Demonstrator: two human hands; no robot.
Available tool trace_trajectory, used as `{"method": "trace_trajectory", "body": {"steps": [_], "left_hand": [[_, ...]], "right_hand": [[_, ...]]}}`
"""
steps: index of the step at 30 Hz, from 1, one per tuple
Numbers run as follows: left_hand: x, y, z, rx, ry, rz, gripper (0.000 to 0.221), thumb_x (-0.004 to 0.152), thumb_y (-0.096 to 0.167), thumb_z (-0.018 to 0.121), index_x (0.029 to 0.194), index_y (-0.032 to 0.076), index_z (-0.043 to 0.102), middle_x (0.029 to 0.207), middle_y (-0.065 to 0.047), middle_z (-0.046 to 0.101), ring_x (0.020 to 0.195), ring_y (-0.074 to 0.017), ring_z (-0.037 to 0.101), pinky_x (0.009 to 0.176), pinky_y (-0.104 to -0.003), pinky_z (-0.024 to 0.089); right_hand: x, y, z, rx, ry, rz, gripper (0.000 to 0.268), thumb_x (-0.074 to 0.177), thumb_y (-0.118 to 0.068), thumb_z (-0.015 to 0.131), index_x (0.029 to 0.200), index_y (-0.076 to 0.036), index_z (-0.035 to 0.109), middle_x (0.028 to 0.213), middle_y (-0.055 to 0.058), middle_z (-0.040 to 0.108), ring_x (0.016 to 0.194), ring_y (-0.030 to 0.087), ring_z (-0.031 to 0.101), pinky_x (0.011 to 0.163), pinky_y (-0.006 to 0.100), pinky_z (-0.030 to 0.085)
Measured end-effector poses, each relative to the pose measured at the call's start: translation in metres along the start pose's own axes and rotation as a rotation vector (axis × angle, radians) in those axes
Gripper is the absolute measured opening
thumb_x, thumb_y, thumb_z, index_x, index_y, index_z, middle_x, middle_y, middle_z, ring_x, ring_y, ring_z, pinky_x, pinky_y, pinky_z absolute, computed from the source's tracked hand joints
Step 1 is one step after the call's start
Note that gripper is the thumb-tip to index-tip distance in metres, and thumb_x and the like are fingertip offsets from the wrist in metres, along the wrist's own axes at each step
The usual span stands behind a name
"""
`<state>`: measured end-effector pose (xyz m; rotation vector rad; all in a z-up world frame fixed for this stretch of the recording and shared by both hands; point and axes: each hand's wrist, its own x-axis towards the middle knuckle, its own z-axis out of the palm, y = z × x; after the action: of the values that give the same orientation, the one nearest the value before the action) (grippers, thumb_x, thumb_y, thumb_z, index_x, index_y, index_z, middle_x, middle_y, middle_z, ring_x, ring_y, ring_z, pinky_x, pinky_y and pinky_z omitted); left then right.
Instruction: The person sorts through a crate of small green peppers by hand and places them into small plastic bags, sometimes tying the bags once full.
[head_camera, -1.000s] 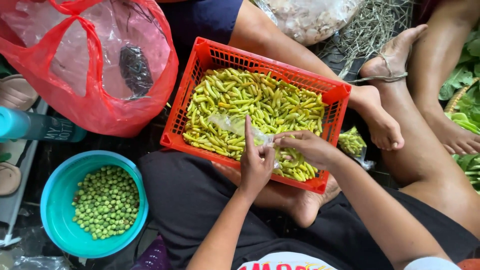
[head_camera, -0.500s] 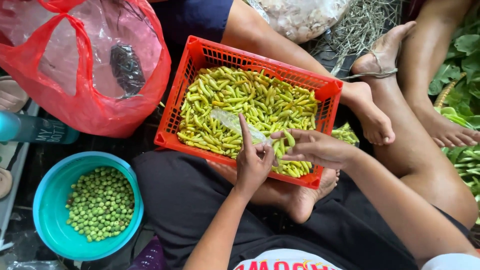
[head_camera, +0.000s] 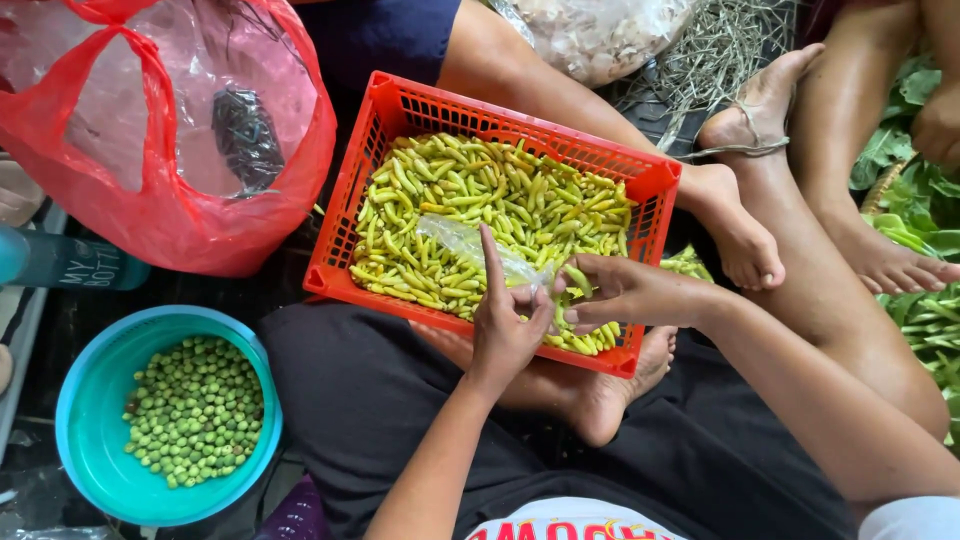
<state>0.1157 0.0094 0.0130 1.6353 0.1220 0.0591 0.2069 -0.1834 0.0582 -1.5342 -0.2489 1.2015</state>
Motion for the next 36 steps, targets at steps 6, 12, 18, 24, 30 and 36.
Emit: {"method": "trace_trajectory", "body": {"steps": [6, 12, 18, 24, 30, 36], "left_hand": [[-0.003, 0.001, 0.009, -0.005, 0.035, 0.098, 0.103, 0.089, -0.005, 0.058, 0.165, 0.012, -0.009, 0.064, -0.006, 0.071, 0.055, -0.0199, 0.072, 0.110, -0.047, 0.047], [-0.008, 0.019, 0.012, -0.043, 0.091, 0.057, 0.099, 0.094, -0.001, 0.057, 0.166, 0.015, -0.010, 0.068, -0.008, 0.070, 0.059, -0.0233, 0.073, 0.083, -0.040, 0.061], [-0.010, -0.007, 0.014, -0.175, 0.135, 0.133, 0.100, 0.089, -0.008, 0.054, 0.167, 0.012, -0.006, 0.056, -0.001, 0.057, 0.052, -0.0139, 0.061, 0.121, -0.052, 0.031], [-0.011, -0.005, 0.021, -0.255, 0.109, 0.160, 0.100, 0.089, -0.008, 0.054, 0.167, 0.012, -0.006, 0.058, 0.001, 0.054, 0.055, -0.0117, 0.058, 0.120, -0.054, 0.032], [-0.016, 0.007, 0.011, -0.296, 0.089, 0.139, 0.099, 0.092, -0.005, 0.052, 0.167, 0.016, -0.010, 0.058, 0.005, 0.052, 0.057, -0.0084, 0.058, 0.124, -0.053, 0.023], [-0.014, -0.001, 0.009, -0.328, 0.050, 0.151, 0.102, 0.091, -0.007, 0.052, 0.167, 0.017, -0.012, 0.058, 0.006, 0.053, 0.057, -0.0080, 0.059, 0.124, -0.055, 0.022]], "right_hand": [[-0.007, -0.030, 0.031, -0.495, 0.412, 0.033, 0.034, 0.092, -0.008, 0.072, 0.122, -0.008, 0.057, 0.113, 0.028, 0.074, 0.080, 0.031, 0.082, 0.063, 0.034, 0.068], [-0.003, -0.015, 0.038, -0.690, 0.498, -0.018, 0.038, 0.090, -0.022, 0.076, 0.119, -0.023, 0.052, 0.102, 0.011, 0.080, 0.094, 0.021, 0.080, 0.073, 0.036, 0.065], [-0.029, -0.039, 0.031, -0.292, 0.174, -0.022, 0.022, 0.091, 0.001, 0.057, 0.113, -0.002, 0.062, 0.133, 0.024, 0.071, 0.119, 0.037, 0.071, 0.095, 0.056, 0.059], [-0.032, -0.062, 0.048, -0.816, 0.320, 0.009, 0.019, 0.094, -0.004, 0.060, 0.113, -0.007, 0.060, 0.115, 0.021, 0.077, 0.101, 0.038, 0.078, 0.081, 0.052, 0.065], [-0.027, -0.058, 0.047, -0.741, 0.335, -0.043, 0.059, 0.094, -0.002, 0.063, 0.145, -0.025, 0.045, 0.127, 0.020, 0.074, 0.095, 0.030, 0.081, 0.078, 0.042, 0.064], [-0.024, -0.040, 0.044, -0.926, 0.407, -0.091, 0.028, 0.095, -0.020, 0.070, 0.121, -0.021, 0.058, 0.091, 0.007, 0.082, 0.074, 0.028, 0.079, 0.063, 0.039, 0.064]]}}
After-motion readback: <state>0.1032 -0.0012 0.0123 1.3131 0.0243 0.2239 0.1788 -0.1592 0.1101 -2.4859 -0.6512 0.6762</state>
